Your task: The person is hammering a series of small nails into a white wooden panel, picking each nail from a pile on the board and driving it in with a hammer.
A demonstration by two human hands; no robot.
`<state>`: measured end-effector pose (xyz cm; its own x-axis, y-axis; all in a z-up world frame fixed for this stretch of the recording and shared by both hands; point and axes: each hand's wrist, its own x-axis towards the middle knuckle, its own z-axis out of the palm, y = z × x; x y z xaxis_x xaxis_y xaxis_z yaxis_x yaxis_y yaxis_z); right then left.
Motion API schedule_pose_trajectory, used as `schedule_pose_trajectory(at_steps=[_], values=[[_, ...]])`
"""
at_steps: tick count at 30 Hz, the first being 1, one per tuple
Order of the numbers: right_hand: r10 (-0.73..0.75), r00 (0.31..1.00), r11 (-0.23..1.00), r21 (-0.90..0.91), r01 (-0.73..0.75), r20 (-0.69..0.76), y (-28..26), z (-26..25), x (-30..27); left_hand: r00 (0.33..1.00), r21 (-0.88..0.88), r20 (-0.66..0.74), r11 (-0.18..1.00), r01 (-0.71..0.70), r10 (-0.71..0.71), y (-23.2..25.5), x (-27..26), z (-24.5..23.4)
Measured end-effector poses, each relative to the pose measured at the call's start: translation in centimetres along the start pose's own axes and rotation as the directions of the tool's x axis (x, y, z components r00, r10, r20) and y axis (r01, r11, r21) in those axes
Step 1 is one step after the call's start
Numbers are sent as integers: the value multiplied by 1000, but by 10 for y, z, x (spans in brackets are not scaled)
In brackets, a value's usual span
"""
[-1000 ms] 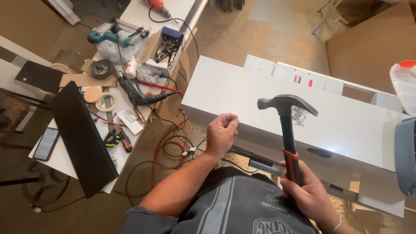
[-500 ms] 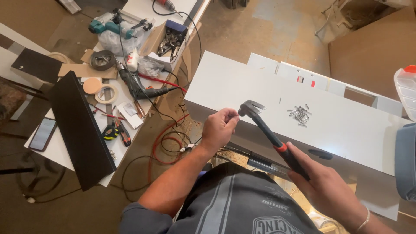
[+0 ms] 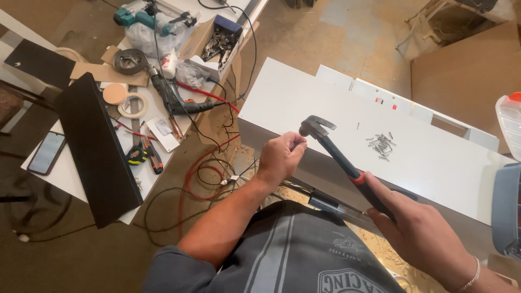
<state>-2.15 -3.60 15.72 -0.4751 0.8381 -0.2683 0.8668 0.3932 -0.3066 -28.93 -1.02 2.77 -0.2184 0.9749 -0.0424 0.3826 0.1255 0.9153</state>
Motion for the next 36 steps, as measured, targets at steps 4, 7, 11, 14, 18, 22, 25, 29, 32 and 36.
schedule_pose_trajectory(at_steps=[4, 7, 11, 14, 18, 22, 25, 29, 32, 36], values=[[69, 995, 994, -90, -63, 66, 2, -3, 5, 999, -35, -25, 998, -47, 46, -1, 0, 1], [42, 999, 999, -20, -43, -32, 0, -5, -2, 990, 7, -56, 992, -130, 130, -11, 3, 5], [57, 996, 994, -102, -49, 75, 4, -3, 5, 1000, -21, 7, 1000, 8, -7, 3, -1, -4], [100, 995, 991, -92, -98, 24, 1, -10, -1, 997, -52, -19, 995, -80, 79, -5, 1, 1], [76, 997, 995, -59, -75, 17, 0, -6, 3, 998, 33, -33, 998, -52, 53, -7, 3, 3], [94, 994, 993, -78, -90, 57, -8, -9, 3, 1000, 57, -9, 998, -11, 11, 0, 2, 0], [100, 995, 993, -72, -98, 18, -1, -6, 1, 993, 95, -76, 992, -86, 93, -15, 7, 10], [129, 987, 988, -99, -119, 101, -8, -6, 6, 1000, 23, 6, 1000, 19, -19, 4, 2, -2], [120, 991, 992, -40, -118, 55, -14, -12, 4, 1000, 23, -17, 1000, -5, 6, 1, 2, 1], [189, 972, 976, -137, -171, 138, -19, -18, 7, 1000, 46, -12, 999, 4, -3, -2, 3, 2]])
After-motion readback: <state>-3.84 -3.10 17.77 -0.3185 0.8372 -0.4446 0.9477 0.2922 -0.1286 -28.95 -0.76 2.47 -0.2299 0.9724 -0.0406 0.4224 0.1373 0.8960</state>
